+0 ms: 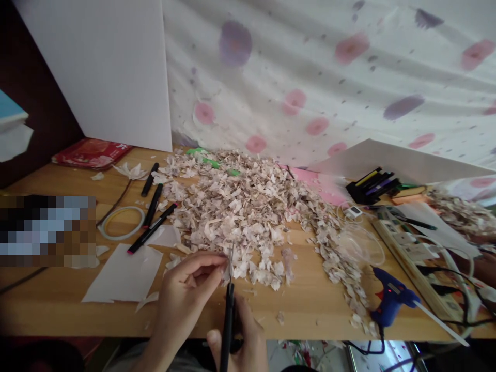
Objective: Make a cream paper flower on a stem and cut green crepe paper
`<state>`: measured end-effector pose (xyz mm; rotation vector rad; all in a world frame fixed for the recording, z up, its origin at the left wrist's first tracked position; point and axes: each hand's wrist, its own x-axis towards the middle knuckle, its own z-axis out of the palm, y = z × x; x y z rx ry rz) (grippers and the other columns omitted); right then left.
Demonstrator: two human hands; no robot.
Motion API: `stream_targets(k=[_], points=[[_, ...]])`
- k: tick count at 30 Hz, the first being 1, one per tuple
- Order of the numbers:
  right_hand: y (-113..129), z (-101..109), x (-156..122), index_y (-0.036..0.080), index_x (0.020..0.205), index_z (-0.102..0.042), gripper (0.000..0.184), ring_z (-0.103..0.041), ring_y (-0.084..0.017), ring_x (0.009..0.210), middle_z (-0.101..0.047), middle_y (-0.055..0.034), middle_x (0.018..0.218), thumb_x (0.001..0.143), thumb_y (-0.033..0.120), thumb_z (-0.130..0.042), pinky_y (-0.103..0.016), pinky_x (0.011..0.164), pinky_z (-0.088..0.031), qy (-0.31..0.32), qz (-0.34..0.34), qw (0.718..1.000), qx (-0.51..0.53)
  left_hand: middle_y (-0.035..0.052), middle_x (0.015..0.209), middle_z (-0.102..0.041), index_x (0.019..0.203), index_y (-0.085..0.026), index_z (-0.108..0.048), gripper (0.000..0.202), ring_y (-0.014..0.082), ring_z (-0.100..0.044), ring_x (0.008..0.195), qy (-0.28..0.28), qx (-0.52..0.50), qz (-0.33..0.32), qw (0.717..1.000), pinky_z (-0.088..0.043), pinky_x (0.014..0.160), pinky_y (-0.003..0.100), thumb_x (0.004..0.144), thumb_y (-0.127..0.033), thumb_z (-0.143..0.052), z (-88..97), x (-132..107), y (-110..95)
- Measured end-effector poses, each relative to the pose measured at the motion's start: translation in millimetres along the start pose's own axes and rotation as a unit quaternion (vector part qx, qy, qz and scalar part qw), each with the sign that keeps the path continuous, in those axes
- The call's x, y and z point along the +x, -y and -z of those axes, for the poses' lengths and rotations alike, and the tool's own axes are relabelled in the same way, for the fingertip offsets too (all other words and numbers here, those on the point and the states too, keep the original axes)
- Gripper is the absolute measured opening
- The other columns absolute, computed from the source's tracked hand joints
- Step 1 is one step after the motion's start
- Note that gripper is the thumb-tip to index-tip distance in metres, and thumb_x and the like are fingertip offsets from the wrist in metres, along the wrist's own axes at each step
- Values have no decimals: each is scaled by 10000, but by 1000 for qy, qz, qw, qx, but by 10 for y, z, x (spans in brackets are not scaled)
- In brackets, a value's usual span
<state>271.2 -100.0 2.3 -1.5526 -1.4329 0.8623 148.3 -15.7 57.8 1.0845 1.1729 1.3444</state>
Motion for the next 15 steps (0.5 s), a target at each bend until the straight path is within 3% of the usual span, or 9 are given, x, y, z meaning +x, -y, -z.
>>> stream_targets(k=[4, 8, 15], points=[[53, 91, 40, 220, 1252, -620, 478, -749, -262, 722, -778, -63, 946, 873, 511, -648, -263, 573, -604, 39, 10, 999, 0, 43, 847, -766, 776, -207, -765, 98, 155, -723, 741, 10, 4, 11, 1000, -584, 646, 199, 782, -190, -668, 16, 12, 2], [40, 158, 66, 213, 1219, -636, 466, -763, -281, 844, -783, -69, 1012, 841, 476, -702, -257, 671, -620, 19, 31, 998, -45, 28, 811, -764, 788, -204, -757, 90, 145, -714, 715, 21, 15, 24, 999, -566, 637, 194, 790, -199, -668, 21, 26, -11], [-55, 256, 49, 187, 1243, -619, 476, -766, -282, 878, -784, -86, 1013, 860, 461, -688, -275, 734, -622, 19, 47, 991, -124, 41, 798, -766, 802, -192, -746, 92, 163, -716, 708, 39, 18, 51, 998, -563, 644, 220, 785, -236, -667, 26, 41, -28]])
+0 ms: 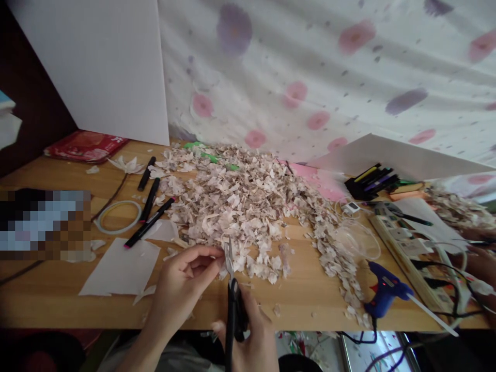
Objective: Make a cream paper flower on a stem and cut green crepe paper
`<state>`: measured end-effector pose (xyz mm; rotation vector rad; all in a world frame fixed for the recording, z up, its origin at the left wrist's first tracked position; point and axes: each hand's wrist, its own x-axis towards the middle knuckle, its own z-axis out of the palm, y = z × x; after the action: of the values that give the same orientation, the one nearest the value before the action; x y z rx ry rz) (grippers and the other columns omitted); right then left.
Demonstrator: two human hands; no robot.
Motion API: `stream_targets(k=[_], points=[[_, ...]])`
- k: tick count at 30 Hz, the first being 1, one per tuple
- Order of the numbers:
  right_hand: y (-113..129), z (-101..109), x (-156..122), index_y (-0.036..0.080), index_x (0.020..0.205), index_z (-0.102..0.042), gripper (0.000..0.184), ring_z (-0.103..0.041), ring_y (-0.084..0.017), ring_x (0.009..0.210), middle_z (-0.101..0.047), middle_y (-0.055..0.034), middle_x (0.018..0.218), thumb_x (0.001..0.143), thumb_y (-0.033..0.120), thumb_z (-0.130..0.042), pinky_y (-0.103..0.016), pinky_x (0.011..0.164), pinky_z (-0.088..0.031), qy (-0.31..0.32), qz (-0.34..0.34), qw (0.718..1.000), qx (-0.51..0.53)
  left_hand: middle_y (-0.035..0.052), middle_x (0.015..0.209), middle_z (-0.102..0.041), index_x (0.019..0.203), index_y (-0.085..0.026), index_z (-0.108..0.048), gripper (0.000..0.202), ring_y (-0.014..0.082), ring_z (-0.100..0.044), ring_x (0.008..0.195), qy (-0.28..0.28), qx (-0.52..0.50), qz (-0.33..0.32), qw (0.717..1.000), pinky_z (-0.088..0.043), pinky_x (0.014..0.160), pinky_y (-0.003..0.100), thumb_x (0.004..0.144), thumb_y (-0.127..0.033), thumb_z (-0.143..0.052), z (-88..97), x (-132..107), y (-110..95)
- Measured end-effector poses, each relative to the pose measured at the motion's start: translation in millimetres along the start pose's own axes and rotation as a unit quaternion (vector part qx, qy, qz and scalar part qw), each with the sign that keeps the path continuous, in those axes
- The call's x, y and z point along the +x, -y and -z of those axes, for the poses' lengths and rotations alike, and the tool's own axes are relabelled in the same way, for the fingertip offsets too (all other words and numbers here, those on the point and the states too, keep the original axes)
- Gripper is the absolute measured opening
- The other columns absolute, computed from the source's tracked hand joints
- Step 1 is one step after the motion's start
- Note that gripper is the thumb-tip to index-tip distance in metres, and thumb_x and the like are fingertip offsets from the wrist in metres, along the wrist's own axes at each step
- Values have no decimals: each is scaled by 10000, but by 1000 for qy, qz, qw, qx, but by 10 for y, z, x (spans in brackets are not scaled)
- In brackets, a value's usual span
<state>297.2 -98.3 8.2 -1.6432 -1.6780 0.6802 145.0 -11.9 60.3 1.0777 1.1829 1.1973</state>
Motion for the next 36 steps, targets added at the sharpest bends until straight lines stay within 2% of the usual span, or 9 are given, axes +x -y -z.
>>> stream_targets(k=[4, 9, 16, 21, 25, 28, 30, 33, 36], points=[[-57, 32, -12, 175, 1258, -604, 499, -766, -271, 859, -782, -98, 1012, 854, 450, -704, -262, 717, -618, -1, 0, 1000, -17, 33, 747, -755, 792, -194, -741, 83, 158, -706, 669, 6, -1, 7, 1000, -550, 604, 210, 780, -242, -674, 4, -1, -4], [-66, 42, -19, 188, 1257, -598, 512, -751, -286, 968, -775, -103, 1076, 843, 463, -719, -265, 790, -607, -16, 17, 1000, -9, 34, 743, -752, 789, -195, -738, 88, 157, -700, 664, 9, -1, -1, 1000, -547, 601, 212, 787, -249, -668, 12, 5, 2], [-24, 118, -10, 214, 1241, -602, 482, -764, -266, 897, -786, -81, 1013, 841, 454, -725, -250, 760, -602, 1, 13, 1000, -26, 33, 744, -752, 795, -194, -739, 94, 153, -700, 662, 17, -3, 4, 1000, -546, 601, 208, 779, -230, -654, 24, 6, -13], [-67, 191, -14, 190, 1230, -608, 461, -766, -257, 868, -784, -91, 997, 850, 424, -724, -248, 748, -604, 14, 12, 999, -34, 24, 744, -750, 799, -195, -736, 87, 148, -699, 668, 26, 1, -1, 1000, -544, 606, 200, 782, -213, -652, 43, -6, -17], [-115, 208, -36, 180, 1178, -656, 429, -764, -260, 842, -784, -82, 965, 844, 439, -726, -262, 753, -603, -10, 10, 999, -47, 23, 780, -760, 805, -200, -734, 81, 151, -705, 697, 31, 9, 3, 999, -555, 624, 205, 799, -225, -657, 58, -17, -13], [-81, 210, -53, 185, 1141, -662, 418, -758, -251, 806, -776, -61, 903, 877, 510, -662, -260, 727, -597, -25, -26, 999, -1, 23, 804, -766, 807, -203, -731, 80, 151, -708, 710, 27, 15, 5, 1000, -559, 628, 204, 813, -261, -675, 55, -27, -19], [-39, 204, -59, 193, 1211, -628, 472, -740, -276, 937, -764, -79, 1021, 894, 543, -624, -288, 804, -589, -13, -27, 999, 36, 18, 799, -766, 810, -207, -729, 75, 147, -711, 705, 26, 13, 5, 1000, -562, 629, 200, 812, -269, -686, 47, -40, -35], [1, 178, -70, 223, 1365, -533, 590, -633, -319, 1193, -677, -108, 1289, 883, 543, -649, -354, 975, -526, 15, 3, 999, 50, 11, 777, -758, 795, -209, -719, 52, 143, -713, 691, 28, 1, 3, 1000, -567, 619, 193, 799, -256, -696, 26, -66, -68], [17, 136, -97, 230, 1398, -505, 616, -637, -324, 1175, -668, -118, 1292, 892, 559, -632, -380, 980, -520, 54, -4, 995, 78, 1, 729, -741, 772, -206, -701, 30, 134, -708, 641, 38, -22, 6, 999, -568, 582, 185, 790, -219, -680, -4, -89, -94]])
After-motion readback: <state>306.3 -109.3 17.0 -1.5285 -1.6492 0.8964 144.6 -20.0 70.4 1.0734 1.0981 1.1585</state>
